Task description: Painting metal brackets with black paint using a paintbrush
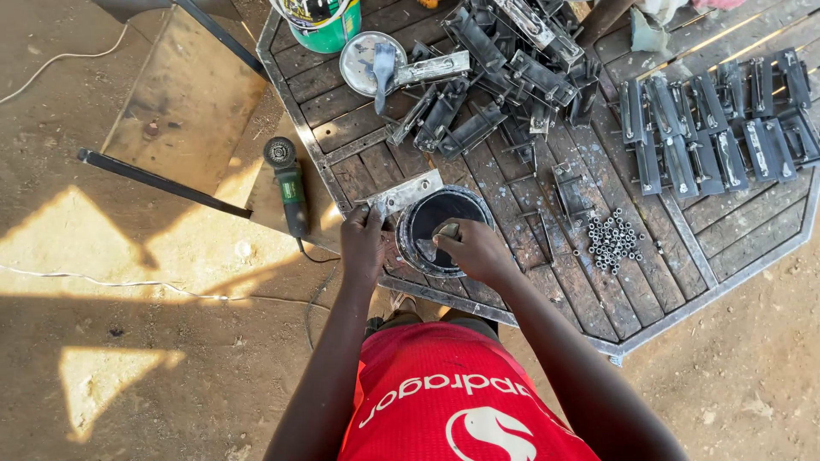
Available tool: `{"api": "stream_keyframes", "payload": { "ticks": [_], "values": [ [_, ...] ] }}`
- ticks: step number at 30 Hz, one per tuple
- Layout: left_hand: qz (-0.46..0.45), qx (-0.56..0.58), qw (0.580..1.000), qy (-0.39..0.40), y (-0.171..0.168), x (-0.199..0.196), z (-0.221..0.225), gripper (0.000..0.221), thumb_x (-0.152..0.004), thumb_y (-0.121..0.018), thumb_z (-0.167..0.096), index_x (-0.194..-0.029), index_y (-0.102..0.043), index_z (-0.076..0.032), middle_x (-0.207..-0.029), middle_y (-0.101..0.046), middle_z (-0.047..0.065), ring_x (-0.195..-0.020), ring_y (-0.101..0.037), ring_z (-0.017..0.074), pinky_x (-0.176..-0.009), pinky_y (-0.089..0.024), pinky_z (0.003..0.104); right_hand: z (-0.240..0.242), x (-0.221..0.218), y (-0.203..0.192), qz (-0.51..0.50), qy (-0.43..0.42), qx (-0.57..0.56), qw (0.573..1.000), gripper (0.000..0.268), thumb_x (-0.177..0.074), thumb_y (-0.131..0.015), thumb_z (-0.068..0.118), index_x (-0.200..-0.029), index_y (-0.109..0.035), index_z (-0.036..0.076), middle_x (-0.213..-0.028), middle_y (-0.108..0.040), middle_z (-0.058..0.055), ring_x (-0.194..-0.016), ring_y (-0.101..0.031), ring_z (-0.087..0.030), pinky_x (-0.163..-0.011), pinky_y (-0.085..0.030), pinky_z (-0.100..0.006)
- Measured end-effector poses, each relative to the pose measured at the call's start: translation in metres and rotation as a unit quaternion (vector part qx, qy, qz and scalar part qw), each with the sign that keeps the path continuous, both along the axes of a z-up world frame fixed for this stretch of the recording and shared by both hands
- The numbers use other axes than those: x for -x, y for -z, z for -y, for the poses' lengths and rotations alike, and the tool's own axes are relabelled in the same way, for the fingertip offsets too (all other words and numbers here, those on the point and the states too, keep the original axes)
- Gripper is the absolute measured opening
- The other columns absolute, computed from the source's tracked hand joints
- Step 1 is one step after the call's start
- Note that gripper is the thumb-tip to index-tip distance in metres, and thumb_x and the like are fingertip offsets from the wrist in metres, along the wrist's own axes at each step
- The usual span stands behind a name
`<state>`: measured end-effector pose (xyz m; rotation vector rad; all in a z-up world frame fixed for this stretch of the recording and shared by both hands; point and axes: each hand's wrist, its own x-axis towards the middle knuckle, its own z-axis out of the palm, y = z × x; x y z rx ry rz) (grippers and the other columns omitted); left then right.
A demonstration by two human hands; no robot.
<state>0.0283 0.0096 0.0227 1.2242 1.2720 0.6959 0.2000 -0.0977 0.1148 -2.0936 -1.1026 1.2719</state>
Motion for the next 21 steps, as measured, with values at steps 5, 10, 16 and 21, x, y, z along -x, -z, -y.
{"api": "stream_keyframes", "payload": {
  "ticks": [5,10,16,21],
  "values": [
    [0.008,0.010,1.000,-0.008,-0.007,0.004,0.001,0.025,-0.104,-0.057,-0.019,-0.089,-0.074,-0.008,-0.075,-0.073,0.009,-0.070,-0.067,0.0162,-0.073,-0.049,0.035,0.006,-0.008,0.021,0.010,0.028,-0.001,1.000,0.030,-0.097,-0.063,0.032,-0.112,-0.075,0.010,-0.077,-0.075,-0.016,-0.082,-0.074,-0.036,-0.082,-0.055,-0.050],
    [-0.001,0.015,1.000,0.007,-0.005,0.005,0.001,0.027,-0.105,-0.057,-0.023,-0.089,-0.073,-0.010,-0.074,-0.074,0.007,-0.067,-0.061,0.0112,-0.070,-0.046,0.030,0.006,-0.013,0.006,-0.003,0.057,-0.034,0.998,0.024,-0.096,-0.060,0.023,-0.102,-0.077,0.008,-0.075,-0.073,-0.020,-0.077,-0.072,-0.039,-0.077,-0.054,-0.050],
    [0.026,0.013,1.000,-0.007,0.010,0.005,-0.004,0.024,-0.105,-0.057,-0.019,-0.092,-0.073,-0.009,-0.078,-0.074,0.010,-0.074,-0.070,0.0157,-0.073,-0.049,0.032,0.022,-0.042,0.041,0.033,0.161,-0.020,0.986,0.027,-0.094,-0.061,0.035,-0.094,-0.079,0.015,-0.074,-0.072,-0.013,-0.074,-0.069,-0.030,-0.076,-0.053,-0.045],
    [0.012,0.001,1.000,-0.010,0.024,0.003,-0.006,0.028,-0.104,-0.059,-0.022,-0.083,-0.072,-0.010,-0.072,-0.072,0.009,-0.069,-0.063,0.0154,-0.072,-0.046,0.032,0.044,-0.051,0.047,0.142,0.214,0.011,0.966,0.029,-0.090,-0.065,0.034,-0.080,-0.072,0.008,-0.059,-0.066,-0.013,-0.067,-0.071,-0.036,-0.065,-0.053,-0.051]
  ]
}}
